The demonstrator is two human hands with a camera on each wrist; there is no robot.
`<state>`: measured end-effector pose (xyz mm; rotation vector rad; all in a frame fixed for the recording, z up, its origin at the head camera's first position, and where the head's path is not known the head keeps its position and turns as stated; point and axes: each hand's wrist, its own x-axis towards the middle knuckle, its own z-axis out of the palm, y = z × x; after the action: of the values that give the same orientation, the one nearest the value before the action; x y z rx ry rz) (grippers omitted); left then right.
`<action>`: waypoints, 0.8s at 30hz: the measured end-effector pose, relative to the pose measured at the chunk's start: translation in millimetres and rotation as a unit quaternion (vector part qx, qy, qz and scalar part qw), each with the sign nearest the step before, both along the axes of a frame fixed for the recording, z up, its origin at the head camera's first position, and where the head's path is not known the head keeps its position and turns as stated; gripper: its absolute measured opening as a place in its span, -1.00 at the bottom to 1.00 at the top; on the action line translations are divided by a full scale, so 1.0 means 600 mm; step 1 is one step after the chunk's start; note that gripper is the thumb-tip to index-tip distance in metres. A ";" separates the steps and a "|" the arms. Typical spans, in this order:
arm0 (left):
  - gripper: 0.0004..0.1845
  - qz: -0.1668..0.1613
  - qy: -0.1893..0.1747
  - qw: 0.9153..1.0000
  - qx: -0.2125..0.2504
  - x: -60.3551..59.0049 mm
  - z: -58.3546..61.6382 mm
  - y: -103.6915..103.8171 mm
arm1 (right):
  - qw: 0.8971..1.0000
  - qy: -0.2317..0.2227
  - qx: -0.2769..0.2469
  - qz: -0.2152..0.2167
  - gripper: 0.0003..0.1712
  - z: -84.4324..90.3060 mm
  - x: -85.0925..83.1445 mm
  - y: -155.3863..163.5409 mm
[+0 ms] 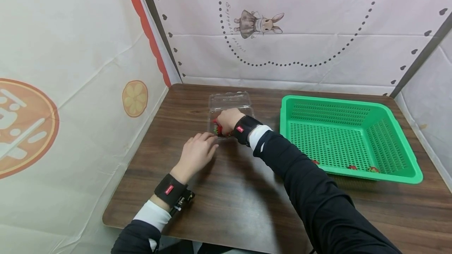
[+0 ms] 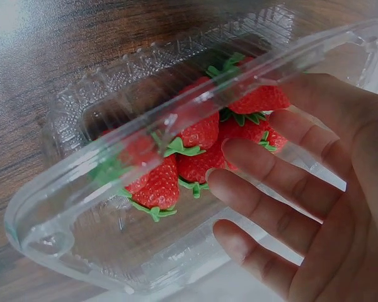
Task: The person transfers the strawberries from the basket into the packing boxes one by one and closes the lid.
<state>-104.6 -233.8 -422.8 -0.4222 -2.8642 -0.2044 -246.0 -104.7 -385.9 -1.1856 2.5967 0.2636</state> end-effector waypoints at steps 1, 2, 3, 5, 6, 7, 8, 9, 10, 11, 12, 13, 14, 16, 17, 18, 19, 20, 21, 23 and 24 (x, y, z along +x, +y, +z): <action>-0.70 0.000 -0.001 1.000 0.000 0.000 0.001 0.001 | 1.000 -0.003 0.001 -0.002 -0.78 0.002 0.000 0.001; -0.70 0.000 0.000 1.000 0.000 0.000 0.002 0.002 | 1.000 -0.007 0.002 -0.005 -0.80 0.004 0.000 0.002; -0.70 -0.001 0.001 1.000 0.001 0.000 0.004 0.003 | 1.000 -0.008 0.004 -0.005 -0.81 0.006 -0.001 0.003; -0.70 -0.005 0.005 1.000 0.003 -0.001 0.008 0.005 | 1.000 -0.009 0.006 -0.009 -0.82 0.012 -0.003 0.004; -0.70 -0.007 0.008 1.000 0.005 -0.001 0.010 0.006 | 1.000 -0.008 0.007 -0.011 -0.83 0.015 -0.005 0.005; -0.70 -0.010 0.011 1.000 0.006 -0.002 0.012 0.007 | 1.000 -0.006 0.007 -0.015 -0.82 0.019 -0.007 0.006; -0.70 -0.012 0.013 1.000 0.007 -0.003 0.014 0.008 | 1.000 -0.003 0.007 -0.017 -0.81 0.023 -0.010 0.008; -0.70 -0.014 0.016 1.000 0.008 -0.004 0.016 0.010 | 1.000 0.000 0.006 -0.019 -0.80 0.028 -0.013 0.009; -0.70 -0.015 0.018 1.000 0.009 -0.005 0.018 0.011 | 1.000 0.001 0.003 -0.024 -0.78 0.033 -0.017 0.012; -0.70 -0.017 0.019 1.000 0.010 -0.006 0.020 0.012 | 1.000 0.001 -0.001 -0.028 -0.77 0.038 -0.021 0.015; -0.70 -0.019 0.021 1.000 0.010 -0.007 0.022 0.013 | 1.000 0.002 -0.002 -0.029 -0.75 0.044 -0.024 0.018; -0.69 -0.020 0.022 0.999 0.012 -0.008 0.023 0.015 | 0.999 0.002 -0.006 -0.033 -0.73 0.049 -0.028 0.022; -0.69 -0.022 0.024 0.999 0.014 -0.009 0.025 0.016 | 0.999 0.002 -0.010 -0.036 -0.72 0.055 -0.032 0.026; -0.69 -0.027 0.026 0.999 0.018 -0.012 0.028 0.019 | 0.999 0.002 -0.017 -0.044 -0.69 0.065 -0.038 0.037; -0.69 -0.030 0.027 0.999 0.022 -0.013 0.030 0.021 | 0.999 0.003 -0.021 -0.048 -0.69 0.070 -0.041 0.043; -0.69 -0.034 0.027 0.999 0.027 -0.014 0.031 0.023 | 0.998 0.004 -0.023 -0.051 -0.70 0.075 -0.044 0.050; -0.69 -0.036 0.026 0.999 0.031 -0.014 0.033 0.025 | 0.998 0.007 -0.027 -0.056 -0.69 0.079 -0.046 0.057; -0.69 -0.039 0.025 0.998 0.034 -0.015 0.035 0.028 | 0.998 0.008 -0.031 -0.059 -0.71 0.085 -0.048 0.064; -0.69 -0.042 0.023 0.998 0.037 -0.015 0.036 0.031 | 0.997 0.009 -0.035 -0.063 -0.73 0.090 -0.050 0.072; -0.69 -0.049 0.021 0.998 0.044 -0.016 0.040 0.037 | 0.996 0.010 -0.045 -0.071 -0.77 0.100 -0.054 0.087; -0.69 -0.051 0.020 0.998 0.044 -0.016 0.043 0.041 | 0.996 0.011 -0.050 -0.075 -0.78 0.105 -0.056 0.096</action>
<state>-114.4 -209.1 -397.1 -0.5476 -2.7840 -0.3358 -279.8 -47.3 -322.8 -1.0170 2.7296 0.1168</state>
